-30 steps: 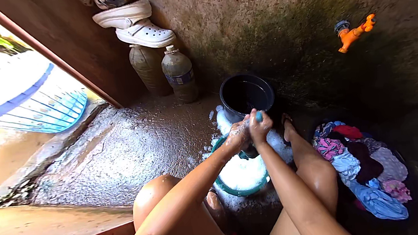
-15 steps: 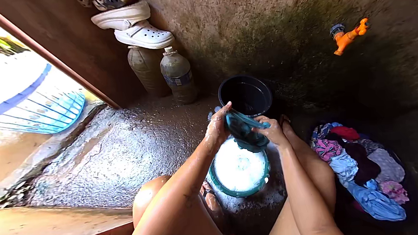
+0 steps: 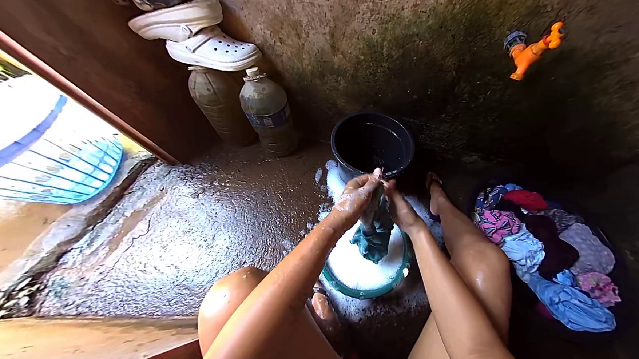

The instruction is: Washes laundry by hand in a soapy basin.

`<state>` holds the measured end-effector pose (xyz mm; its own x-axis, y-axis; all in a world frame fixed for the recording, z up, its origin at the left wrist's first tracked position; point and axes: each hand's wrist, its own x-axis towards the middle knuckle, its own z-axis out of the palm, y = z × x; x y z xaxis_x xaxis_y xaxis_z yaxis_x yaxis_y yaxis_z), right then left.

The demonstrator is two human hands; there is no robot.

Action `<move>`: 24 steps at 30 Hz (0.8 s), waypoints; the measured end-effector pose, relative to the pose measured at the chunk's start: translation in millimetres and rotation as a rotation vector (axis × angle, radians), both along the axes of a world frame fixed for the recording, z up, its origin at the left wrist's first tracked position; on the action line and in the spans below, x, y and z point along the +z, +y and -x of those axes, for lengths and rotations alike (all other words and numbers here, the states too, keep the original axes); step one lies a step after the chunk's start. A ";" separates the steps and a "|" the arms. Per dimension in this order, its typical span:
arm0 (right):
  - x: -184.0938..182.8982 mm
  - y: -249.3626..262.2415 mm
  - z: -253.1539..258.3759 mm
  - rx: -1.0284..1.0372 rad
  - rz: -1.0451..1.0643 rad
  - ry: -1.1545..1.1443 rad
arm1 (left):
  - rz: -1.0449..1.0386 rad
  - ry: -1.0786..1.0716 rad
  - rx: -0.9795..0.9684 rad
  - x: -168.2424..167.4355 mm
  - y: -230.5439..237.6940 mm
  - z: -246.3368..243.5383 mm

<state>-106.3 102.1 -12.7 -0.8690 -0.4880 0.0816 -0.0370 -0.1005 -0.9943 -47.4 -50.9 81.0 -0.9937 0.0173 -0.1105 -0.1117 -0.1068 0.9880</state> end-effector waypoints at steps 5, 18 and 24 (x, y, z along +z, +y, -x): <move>41.3 13.7 -4.1 -0.086 0.325 0.191 | 0.639 -0.107 -0.414 -15.9 -23.4 6.2; 20.1 25.2 3.4 -0.051 -0.415 0.171 | -0.293 -0.089 0.078 13.8 -23.8 3.3; 57.0 -80.6 -62.4 -0.616 0.231 0.388 | -0.383 0.074 0.195 -79.1 10.9 10.9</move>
